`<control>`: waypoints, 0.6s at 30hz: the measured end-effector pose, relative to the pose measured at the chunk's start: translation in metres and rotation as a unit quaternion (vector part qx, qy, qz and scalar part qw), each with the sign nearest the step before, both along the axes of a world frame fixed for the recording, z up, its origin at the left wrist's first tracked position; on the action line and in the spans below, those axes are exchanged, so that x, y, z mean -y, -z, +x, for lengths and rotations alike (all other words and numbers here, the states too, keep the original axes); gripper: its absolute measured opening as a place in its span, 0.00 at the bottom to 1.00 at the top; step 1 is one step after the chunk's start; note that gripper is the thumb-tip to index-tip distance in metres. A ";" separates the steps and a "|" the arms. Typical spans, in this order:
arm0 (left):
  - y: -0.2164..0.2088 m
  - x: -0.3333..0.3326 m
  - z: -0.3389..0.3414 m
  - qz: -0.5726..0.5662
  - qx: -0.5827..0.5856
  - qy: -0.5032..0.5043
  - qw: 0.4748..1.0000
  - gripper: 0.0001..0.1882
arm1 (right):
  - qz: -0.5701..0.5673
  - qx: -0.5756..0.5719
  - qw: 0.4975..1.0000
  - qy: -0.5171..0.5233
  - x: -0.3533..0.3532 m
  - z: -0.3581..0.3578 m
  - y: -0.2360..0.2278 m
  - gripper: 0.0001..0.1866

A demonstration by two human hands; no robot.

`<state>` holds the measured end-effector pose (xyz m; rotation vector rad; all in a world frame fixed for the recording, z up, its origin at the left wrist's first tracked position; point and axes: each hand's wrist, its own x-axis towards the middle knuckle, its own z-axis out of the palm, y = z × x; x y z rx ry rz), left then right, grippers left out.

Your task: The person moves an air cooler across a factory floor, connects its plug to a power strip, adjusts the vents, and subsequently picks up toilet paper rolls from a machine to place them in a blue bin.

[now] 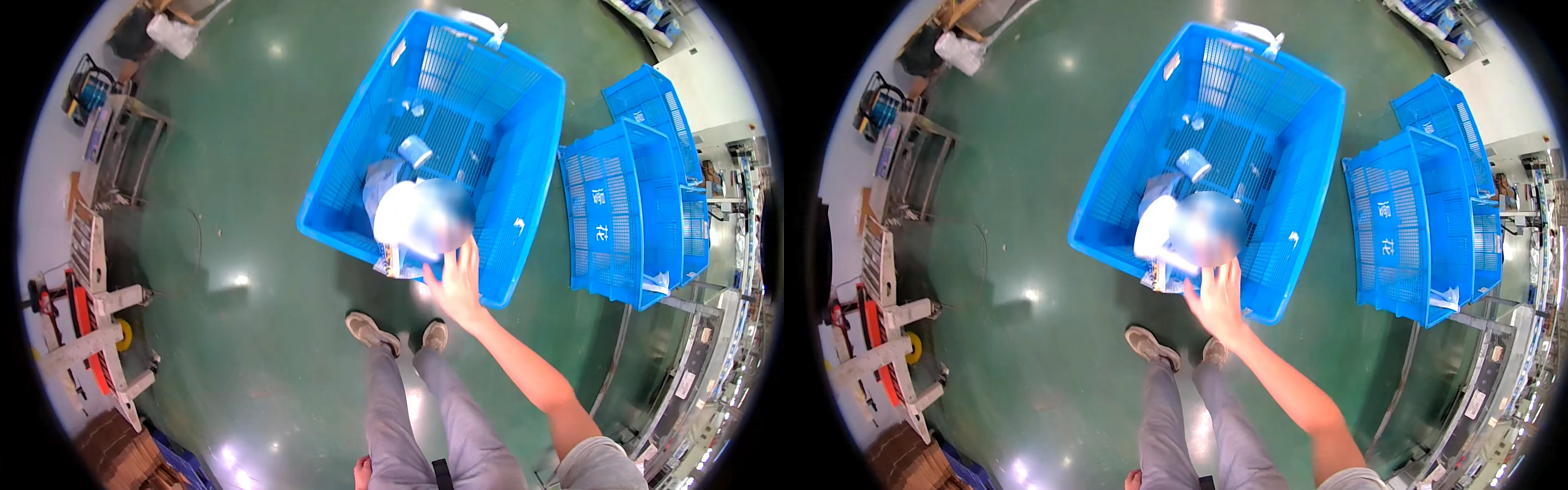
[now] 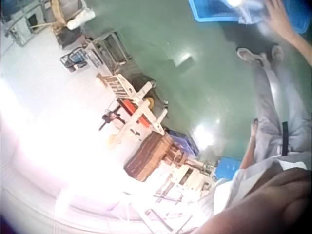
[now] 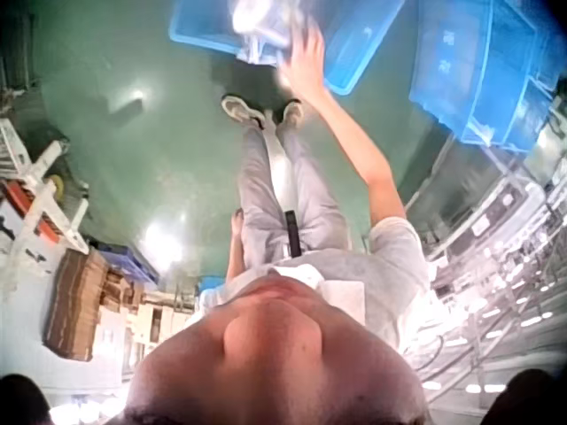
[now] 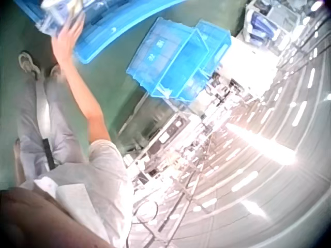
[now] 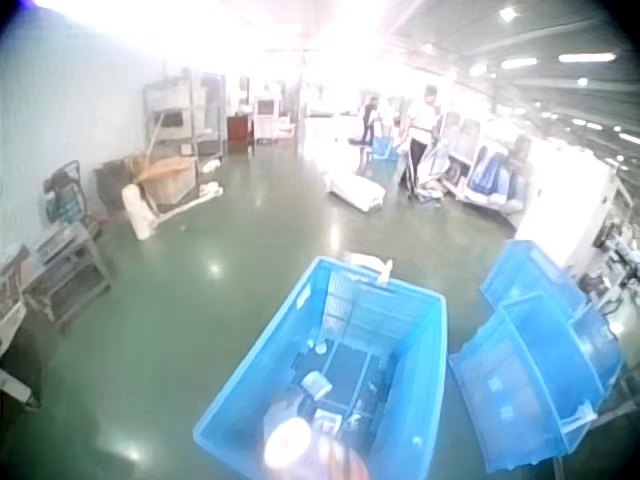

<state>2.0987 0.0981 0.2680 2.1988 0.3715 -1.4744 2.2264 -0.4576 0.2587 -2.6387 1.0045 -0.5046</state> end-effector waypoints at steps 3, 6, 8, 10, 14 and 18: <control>0.002 0.016 0.009 -0.008 0.001 0.045 0.999 0.23 | 0.383 -0.050 0.916 0.112 0.034 0.031 0.070 0.47; -0.025 0.058 0.024 -0.033 0.023 0.039 0.998 0.22 | 0.557 0.065 0.814 0.153 0.024 0.054 0.129 0.44; -0.042 0.072 0.027 -0.070 0.065 0.016 0.995 0.21 | 0.640 0.200 0.721 0.173 0.014 0.072 0.118 0.40; -0.065 0.077 0.031 -0.057 0.079 0.009 0.995 0.19 | 0.691 0.251 0.665 0.133 -0.002 0.087 0.070 0.39; -0.070 0.121 0.059 -0.133 0.084 0.034 0.987 0.18 | 0.642 0.220 0.732 -0.058 -0.019 0.004 0.067 0.35; -0.032 0.151 0.099 -0.257 0.068 -0.005 0.964 0.19 | 0.690 0.202 0.695 0.010 -0.037 -0.008 0.042 0.31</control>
